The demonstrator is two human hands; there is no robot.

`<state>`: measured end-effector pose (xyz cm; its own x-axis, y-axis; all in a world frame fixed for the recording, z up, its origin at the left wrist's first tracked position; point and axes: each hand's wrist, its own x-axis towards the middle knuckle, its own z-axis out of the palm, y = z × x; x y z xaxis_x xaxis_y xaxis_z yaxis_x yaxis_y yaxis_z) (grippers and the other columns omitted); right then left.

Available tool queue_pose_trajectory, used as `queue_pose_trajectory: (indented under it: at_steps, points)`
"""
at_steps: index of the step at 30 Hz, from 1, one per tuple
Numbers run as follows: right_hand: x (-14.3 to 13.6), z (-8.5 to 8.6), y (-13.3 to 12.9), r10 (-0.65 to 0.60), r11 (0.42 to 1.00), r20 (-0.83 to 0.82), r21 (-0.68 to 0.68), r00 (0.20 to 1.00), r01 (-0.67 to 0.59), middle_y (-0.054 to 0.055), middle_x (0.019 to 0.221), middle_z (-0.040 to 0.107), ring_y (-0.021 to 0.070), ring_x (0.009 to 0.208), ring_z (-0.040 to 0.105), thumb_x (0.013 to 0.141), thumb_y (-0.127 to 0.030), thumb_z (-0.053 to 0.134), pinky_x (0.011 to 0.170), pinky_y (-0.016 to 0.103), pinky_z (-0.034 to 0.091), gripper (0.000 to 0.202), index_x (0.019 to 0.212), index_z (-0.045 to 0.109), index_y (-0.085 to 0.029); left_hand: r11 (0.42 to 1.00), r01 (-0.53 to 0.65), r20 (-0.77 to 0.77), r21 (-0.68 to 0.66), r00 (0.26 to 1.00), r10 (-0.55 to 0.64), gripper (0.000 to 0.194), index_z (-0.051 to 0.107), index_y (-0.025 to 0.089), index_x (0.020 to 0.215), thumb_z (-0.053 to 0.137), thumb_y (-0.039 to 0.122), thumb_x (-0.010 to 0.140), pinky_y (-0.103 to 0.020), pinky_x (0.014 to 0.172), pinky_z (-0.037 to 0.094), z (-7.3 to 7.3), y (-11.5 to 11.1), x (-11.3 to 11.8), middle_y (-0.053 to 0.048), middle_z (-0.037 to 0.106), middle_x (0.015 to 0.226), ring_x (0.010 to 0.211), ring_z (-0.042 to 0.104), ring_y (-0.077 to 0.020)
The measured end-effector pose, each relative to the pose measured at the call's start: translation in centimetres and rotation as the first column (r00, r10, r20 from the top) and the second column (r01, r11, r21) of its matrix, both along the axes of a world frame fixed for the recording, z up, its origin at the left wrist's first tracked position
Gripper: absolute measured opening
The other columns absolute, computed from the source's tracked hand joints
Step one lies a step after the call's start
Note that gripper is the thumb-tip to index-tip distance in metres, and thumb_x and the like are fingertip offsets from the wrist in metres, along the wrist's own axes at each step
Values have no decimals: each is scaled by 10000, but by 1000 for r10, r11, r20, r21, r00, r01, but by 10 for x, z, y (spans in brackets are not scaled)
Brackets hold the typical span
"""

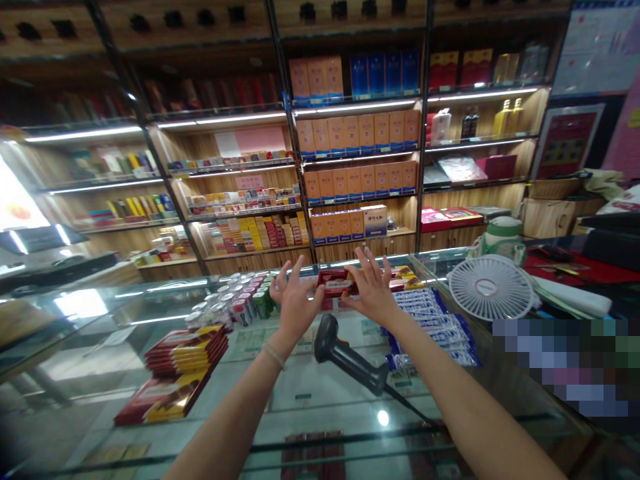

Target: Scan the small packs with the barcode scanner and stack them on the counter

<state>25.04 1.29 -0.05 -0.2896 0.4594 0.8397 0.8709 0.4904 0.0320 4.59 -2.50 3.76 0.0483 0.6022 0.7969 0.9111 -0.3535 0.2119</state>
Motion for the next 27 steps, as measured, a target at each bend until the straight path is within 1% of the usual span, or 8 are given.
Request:
queue_pose_trajectory:
  at_steps: [5,10,13,15,17,19,22,27]
  points:
    - [18,-4,7,-38,999,-5,-1,999,38,172,1683,203,368,1542,188,868,-511,653,1215,624,82,594,1368,526,-216,1000,14,8,6,1000,-14,205,784,261,858,597,330,902,-728,1155,175,0,5,-7,-62,466,1579,1464,327,-384]
    - [19,-1,3,-47,999,16,10,999,46,167,1679,211,351,1546,179,856,-497,682,1226,608,81,569,1331,548,-213,1000,4,2,-8,1000,-4,213,779,258,856,597,357,905,-724,1149,179,-4,10,-11,-79,460,1581,1473,323,-383]
    - [19,2,0,-64,998,20,22,998,64,179,1671,230,358,1543,189,854,-510,689,1225,612,87,569,1319,560,-207,999,-38,-41,-26,998,37,226,771,270,987,617,412,901,-700,1166,163,-6,12,-15,-107,417,1607,1496,299,-378]
    - [20,3,-1,-76,997,22,26,997,75,184,1666,243,360,1540,199,864,-508,681,1224,615,89,560,1318,564,-202,998,-63,-94,1,994,63,393,716,273,1196,648,491,876,-682,1185,129,-6,12,-19,-142,364,1632,1507,282,-382]
    - [21,4,-1,-84,996,21,29,996,84,185,1665,249,363,1537,207,871,-506,673,1225,617,88,552,1318,569,-198,997,-62,-170,42,983,68,650,586,284,1402,690,570,828,-664,1206,65,-7,12,-23,-159,313,1653,1517,264,-384]
    - [22,4,-1,-88,996,20,30,996,87,178,1669,244,368,1533,215,873,-502,668,1224,622,86,543,1315,574,-200,997,-43,-245,70,968,59,812,482,326,1494,739,605,776,-645,1217,-4,-8,11,-25,-148,291,1664,1526,247,-381]
    - [22,3,-1,-83,996,26,25,996,82,164,1679,227,376,1534,208,870,-502,669,1219,634,89,544,1317,574,-207,997,-29,-305,78,951,51,849,476,383,1489,806,565,729,-635,1220,-36,-8,9,-25,-124,305,1663,1533,237,-383]
    - [22,3,-1,-82,996,46,28,996,81,183,1667,249,365,1539,201,859,-509,689,1219,635,79,548,1299,581,-201,996,-25,-297,85,954,49,728,572,392,1397,838,476,724,-657,1213,2,-8,8,-23,-120,300,1665,1527,254,-396]
